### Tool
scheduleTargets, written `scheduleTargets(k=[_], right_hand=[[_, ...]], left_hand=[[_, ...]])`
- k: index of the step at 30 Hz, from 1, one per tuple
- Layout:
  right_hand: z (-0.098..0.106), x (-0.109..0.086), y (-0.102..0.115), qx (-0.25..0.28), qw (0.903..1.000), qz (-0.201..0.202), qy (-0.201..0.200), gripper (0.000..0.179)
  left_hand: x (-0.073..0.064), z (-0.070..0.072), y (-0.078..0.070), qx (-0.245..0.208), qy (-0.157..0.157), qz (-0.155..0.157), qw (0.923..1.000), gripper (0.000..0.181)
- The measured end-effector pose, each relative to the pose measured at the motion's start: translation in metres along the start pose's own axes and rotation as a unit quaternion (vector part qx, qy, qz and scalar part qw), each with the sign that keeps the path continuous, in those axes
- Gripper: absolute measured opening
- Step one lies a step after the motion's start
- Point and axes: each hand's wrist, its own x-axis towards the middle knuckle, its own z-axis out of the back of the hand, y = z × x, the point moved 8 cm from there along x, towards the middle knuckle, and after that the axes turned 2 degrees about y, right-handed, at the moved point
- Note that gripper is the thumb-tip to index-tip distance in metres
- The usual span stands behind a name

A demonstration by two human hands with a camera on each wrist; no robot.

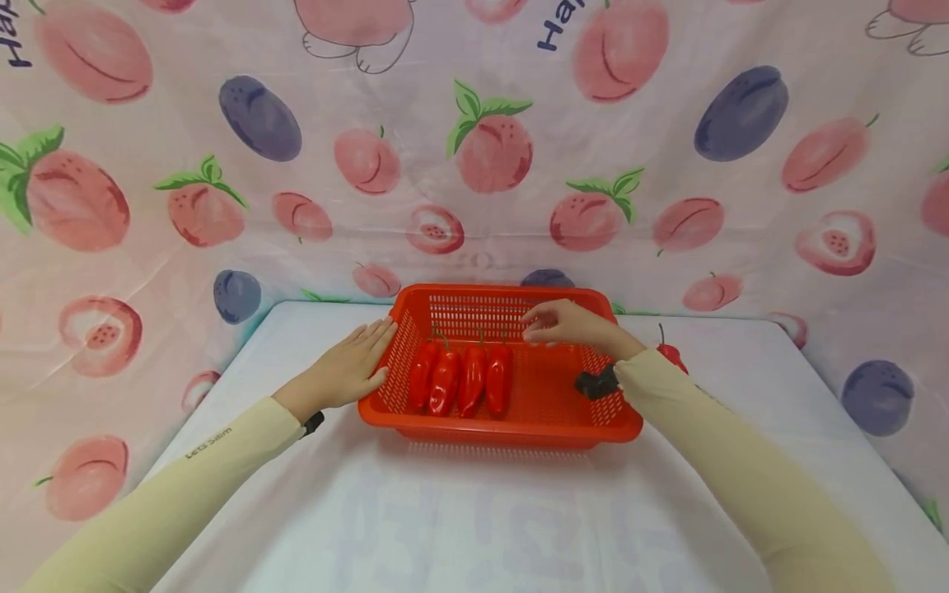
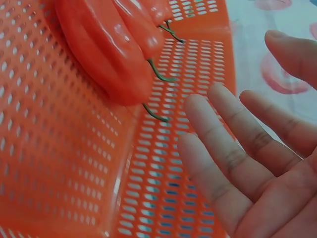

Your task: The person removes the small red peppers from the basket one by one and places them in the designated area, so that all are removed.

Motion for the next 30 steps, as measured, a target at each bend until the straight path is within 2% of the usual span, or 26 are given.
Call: scheduleTargets(k=[8, 17, 30], right_hand=[[-0.016, 0.016, -0.015, 0.041, 0.9984, -0.036, 0.017, 0.051], [-0.028, 0.025, -0.028, 0.076, 0.9951, -0.061, 0.019, 0.049], [-0.037, 0.031, -0.049, 0.102, 0.9846, -0.140, 0.022, 0.051]], left_hand=[[0.002, -0.001, 0.000, 0.002, 0.006, 0.001, 1.0000, 0.066], [0.001, 0.000, -0.001, 0.001, 0.008, 0.001, 1.0000, 0.066], [0.001, -0.001, 0.001, 0.001, 0.014, 0.006, 0.9999, 0.066]])
